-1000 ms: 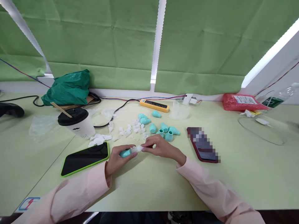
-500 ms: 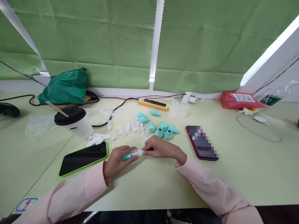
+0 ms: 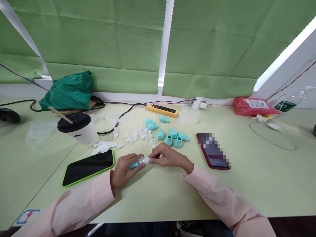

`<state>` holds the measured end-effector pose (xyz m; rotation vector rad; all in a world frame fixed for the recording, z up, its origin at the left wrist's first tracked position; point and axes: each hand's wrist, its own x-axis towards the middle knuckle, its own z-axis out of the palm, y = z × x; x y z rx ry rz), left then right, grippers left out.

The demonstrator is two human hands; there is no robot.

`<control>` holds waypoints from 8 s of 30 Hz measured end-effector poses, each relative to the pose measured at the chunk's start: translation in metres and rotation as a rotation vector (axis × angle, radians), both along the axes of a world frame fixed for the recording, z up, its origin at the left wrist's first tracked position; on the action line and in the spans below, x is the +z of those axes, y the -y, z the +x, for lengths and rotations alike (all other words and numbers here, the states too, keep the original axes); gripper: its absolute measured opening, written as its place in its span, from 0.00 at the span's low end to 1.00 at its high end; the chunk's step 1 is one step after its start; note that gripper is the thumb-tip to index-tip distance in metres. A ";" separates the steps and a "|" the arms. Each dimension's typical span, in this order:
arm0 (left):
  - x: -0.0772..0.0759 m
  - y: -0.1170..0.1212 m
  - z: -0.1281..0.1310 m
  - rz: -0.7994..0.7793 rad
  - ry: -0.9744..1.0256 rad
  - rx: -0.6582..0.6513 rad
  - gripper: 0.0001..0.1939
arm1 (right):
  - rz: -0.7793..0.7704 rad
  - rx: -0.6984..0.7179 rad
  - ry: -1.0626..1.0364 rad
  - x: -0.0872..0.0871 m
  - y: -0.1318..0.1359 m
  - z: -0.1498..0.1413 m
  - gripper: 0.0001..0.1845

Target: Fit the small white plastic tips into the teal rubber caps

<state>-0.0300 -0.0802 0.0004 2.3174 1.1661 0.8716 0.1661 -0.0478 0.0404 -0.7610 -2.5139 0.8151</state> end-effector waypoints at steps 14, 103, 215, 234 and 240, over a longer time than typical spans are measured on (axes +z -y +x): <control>0.005 0.011 0.006 -0.112 0.331 0.029 0.22 | -0.210 -0.311 -0.204 0.016 0.019 -0.007 0.14; -0.006 -0.062 0.017 0.306 -0.438 0.165 0.13 | 0.074 -0.357 -0.270 -0.046 0.039 -0.012 0.20; 0.032 0.002 0.021 -0.505 0.790 -0.192 0.20 | -0.318 -0.572 -0.795 -0.007 0.036 -0.020 0.07; 0.040 0.006 0.024 -0.120 0.309 -0.269 0.27 | -0.461 -0.384 -0.679 0.007 0.029 -0.005 0.12; 0.031 0.008 0.030 -0.166 0.417 -0.147 0.15 | -0.459 -0.365 -0.597 0.004 0.031 -0.009 0.09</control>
